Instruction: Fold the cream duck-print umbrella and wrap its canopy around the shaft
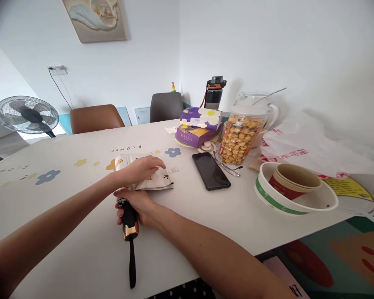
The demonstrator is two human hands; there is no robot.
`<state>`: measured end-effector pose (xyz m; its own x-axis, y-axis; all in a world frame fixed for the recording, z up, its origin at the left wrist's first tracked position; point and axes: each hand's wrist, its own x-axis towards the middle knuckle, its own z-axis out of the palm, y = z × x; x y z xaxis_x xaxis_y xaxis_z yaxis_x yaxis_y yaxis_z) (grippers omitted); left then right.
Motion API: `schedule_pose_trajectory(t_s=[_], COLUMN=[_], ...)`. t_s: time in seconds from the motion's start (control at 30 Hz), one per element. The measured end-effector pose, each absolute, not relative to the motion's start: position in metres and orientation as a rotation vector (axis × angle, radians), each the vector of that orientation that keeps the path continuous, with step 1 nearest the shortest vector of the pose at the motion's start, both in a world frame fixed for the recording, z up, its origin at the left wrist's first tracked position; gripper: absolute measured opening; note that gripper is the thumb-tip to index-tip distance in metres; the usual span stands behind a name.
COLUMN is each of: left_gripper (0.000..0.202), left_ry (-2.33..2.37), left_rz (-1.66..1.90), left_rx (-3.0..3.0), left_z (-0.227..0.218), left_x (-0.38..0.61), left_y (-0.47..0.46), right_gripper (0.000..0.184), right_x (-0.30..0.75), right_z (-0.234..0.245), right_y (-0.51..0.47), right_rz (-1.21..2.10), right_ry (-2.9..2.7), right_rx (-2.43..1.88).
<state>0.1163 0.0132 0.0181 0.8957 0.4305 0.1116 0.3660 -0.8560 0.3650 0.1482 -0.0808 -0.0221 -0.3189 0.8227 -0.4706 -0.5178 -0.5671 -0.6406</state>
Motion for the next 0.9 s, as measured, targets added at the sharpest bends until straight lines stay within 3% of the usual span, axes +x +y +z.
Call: schedule_pose_trajectory(t_s=[0.1, 0.23, 0.43, 0.7, 0.9], left_gripper=[0.042, 0.026, 0.018, 0.012, 0.013], left_ry=[0.422, 0.532, 0.724, 0.894, 1.172], left_rz=[0.077, -0.034, 0.512, 1.216, 1.136], left_rx=[2.892, 2.941, 2.784, 2.075, 1.986], left_z=[0.016, 0.015, 0.031, 0.049, 0.016], left_x=[0.137, 0.148, 0.125, 0.029, -0.033], left_y=[0.021, 0.025, 0.024, 0.018, 0.009], right_gripper=[0.013, 0.014, 0.018, 0.015, 0.017], right_x=[0.149, 0.149, 0.148, 0.148, 0.149], right_z=[-0.022, -0.021, -0.017, -0.020, -0.023], right_y=[-0.081, -0.082, -0.083, -0.083, -0.082], right_rz=[1.983, 1.982, 1.981, 1.971, 1.974], right_ry=[-0.484, -0.485, -0.457, -0.472, -0.511], right_rx=[-0.978, -0.967, -0.998, -0.982, -0.958])
